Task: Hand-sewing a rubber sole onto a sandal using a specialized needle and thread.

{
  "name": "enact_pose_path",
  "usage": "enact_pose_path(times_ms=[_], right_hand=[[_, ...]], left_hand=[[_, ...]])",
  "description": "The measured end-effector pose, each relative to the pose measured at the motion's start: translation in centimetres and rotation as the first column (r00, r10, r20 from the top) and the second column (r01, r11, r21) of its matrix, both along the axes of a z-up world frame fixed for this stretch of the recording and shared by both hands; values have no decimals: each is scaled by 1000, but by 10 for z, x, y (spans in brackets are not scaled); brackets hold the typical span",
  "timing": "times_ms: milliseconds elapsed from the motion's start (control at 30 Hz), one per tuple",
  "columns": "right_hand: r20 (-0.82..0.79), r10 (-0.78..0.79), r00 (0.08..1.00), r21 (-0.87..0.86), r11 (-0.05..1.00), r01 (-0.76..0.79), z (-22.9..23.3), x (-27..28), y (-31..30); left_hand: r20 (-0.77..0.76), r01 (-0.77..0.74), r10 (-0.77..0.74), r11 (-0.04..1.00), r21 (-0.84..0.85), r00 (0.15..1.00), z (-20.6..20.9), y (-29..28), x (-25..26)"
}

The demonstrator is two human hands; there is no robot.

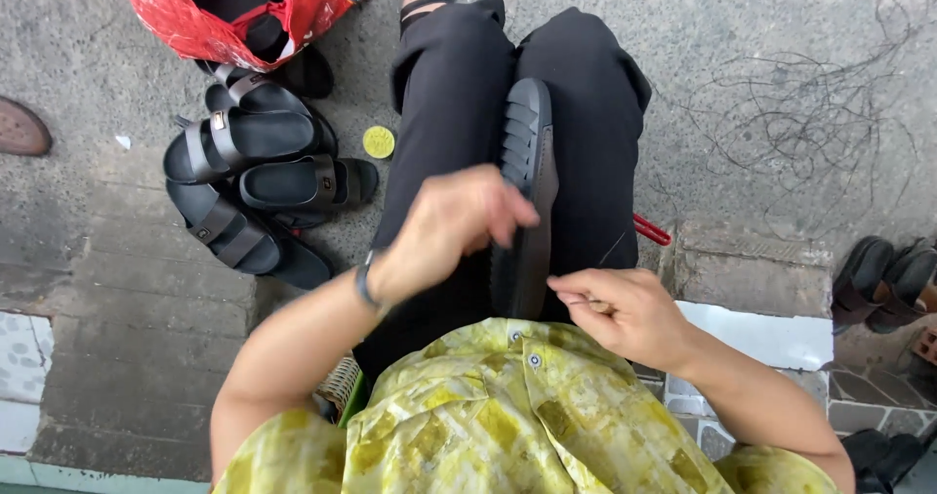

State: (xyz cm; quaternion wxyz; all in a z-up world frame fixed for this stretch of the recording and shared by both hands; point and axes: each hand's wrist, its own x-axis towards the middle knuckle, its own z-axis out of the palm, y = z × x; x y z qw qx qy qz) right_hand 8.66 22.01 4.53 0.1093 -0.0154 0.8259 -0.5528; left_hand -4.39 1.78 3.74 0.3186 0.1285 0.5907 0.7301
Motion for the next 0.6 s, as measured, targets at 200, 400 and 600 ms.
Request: enact_pose_path(times_ms=[200,400,600], right_hand=[[-191,137,972,304,950,-74,-1,-17,-3],[-249,438,864,696,701,-155,-3,-6,14],[-190,543,818,804,564,-187,6,-14,12]], left_hand=[[26,-130,129,989,75,991,-20,3,-39],[-894,-417,-214,825,-381,394,-4,-39,-32],[-630,29,-278,926,-376,725,1,-19,28]])
